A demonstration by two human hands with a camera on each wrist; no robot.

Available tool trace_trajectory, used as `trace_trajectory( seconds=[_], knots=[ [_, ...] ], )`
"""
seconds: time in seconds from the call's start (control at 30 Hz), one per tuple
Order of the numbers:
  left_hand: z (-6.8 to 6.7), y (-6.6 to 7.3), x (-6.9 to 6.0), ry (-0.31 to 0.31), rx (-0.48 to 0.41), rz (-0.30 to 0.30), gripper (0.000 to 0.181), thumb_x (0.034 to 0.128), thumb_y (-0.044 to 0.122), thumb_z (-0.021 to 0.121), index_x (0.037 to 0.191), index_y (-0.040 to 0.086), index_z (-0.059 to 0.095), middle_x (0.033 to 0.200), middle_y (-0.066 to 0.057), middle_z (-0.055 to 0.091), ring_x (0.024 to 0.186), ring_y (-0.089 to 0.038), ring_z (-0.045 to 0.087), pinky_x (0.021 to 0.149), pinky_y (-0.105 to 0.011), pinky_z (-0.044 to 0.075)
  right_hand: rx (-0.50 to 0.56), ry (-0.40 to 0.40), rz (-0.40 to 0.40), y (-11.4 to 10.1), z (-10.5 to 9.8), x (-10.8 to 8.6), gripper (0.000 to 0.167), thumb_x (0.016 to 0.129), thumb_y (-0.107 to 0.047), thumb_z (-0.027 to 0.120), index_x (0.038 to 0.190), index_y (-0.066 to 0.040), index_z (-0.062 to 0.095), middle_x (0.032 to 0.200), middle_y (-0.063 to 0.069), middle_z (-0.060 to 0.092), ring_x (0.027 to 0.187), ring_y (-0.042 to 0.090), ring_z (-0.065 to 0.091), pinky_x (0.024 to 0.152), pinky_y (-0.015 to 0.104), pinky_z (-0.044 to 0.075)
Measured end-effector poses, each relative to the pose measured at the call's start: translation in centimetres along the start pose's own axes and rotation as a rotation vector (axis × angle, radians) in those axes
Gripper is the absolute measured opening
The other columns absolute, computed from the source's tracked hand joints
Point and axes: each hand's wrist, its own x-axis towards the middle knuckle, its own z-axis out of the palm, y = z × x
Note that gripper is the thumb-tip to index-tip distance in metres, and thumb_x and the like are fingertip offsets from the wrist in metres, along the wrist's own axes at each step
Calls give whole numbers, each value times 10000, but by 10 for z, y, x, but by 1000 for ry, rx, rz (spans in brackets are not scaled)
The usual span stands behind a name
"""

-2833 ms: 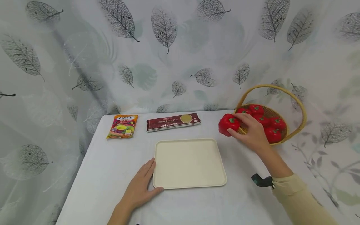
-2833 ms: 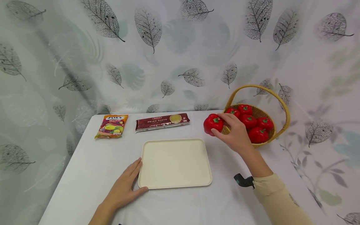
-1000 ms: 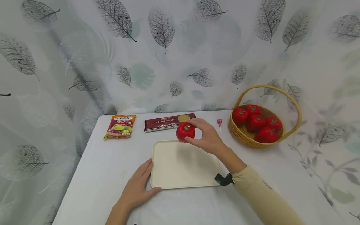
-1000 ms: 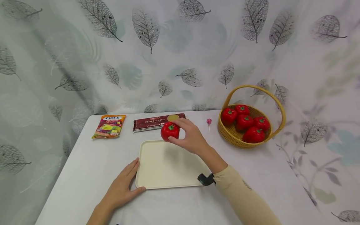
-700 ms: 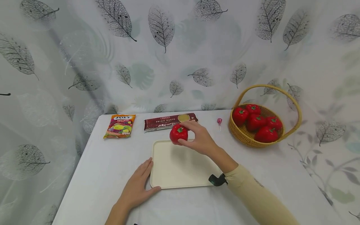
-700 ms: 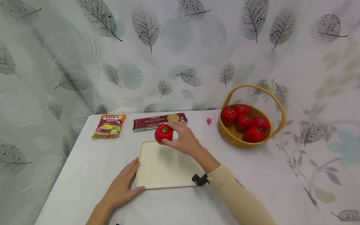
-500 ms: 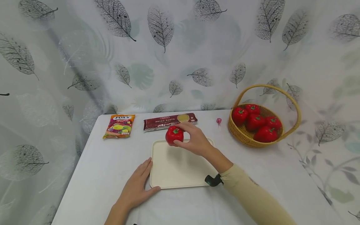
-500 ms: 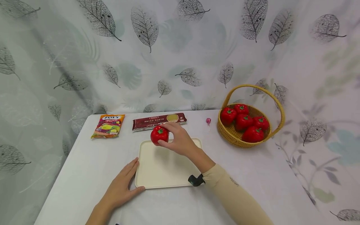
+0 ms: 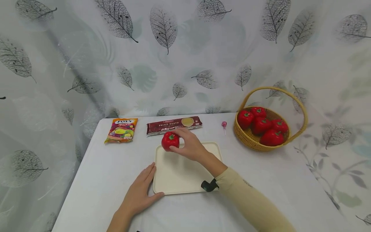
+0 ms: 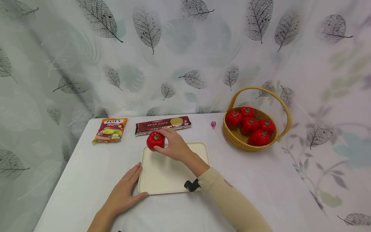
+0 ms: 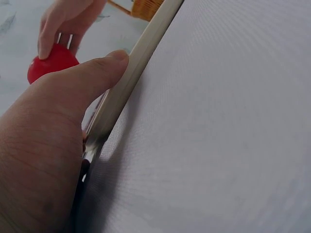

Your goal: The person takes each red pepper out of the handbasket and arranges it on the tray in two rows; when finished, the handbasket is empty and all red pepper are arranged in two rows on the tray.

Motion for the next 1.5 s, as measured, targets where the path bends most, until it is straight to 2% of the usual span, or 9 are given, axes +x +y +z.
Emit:
trace_trajectory(
  seconds=[0.2, 0.7, 1.03, 1.5],
  knots=[
    [1, 0, -1, 6, 4, 5, 1082, 900, 733, 740, 1697, 100, 374, 1772, 9, 299, 1595, -261, 338, 1236, -525, 385, -9, -50, 3, 1, 14, 3, 667, 907, -290, 897, 1497, -131, 626, 1479, 59, 613, 1355, 235, 577, 1022, 417, 603],
    [-3, 3, 2, -1, -16, 7, 1086, 888, 697, 772, 1688, 75, 383, 1761, -30, 326, 1591, -278, 344, 1239, -516, 375, -27, -100, 4, 4, 38, 6, 612, 937, -280, 868, 1468, -95, 626, 1453, 63, 615, 1347, 223, 584, 1089, 361, 552],
    [-3, 3, 2, 3, -10, 16, 1080, 897, 704, 759, 1693, 82, 375, 1764, -25, 320, 1587, -274, 352, 1231, -515, 387, -54, -122, 2, 2, 44, 8, 604, 938, -277, 851, 1461, -79, 626, 1443, 75, 624, 1337, 226, 589, 1087, 360, 554],
    [1, 0, 1, 27, 17, 33, 1087, 896, 722, 752, 1694, 86, 377, 1759, -19, 332, 1577, -262, 369, 1220, -514, 409, -94, -127, 4, 2, 45, 7, 629, 931, -312, 852, 1477, -113, 611, 1443, 60, 613, 1332, 213, 583, 1065, 342, 566]
  ],
)
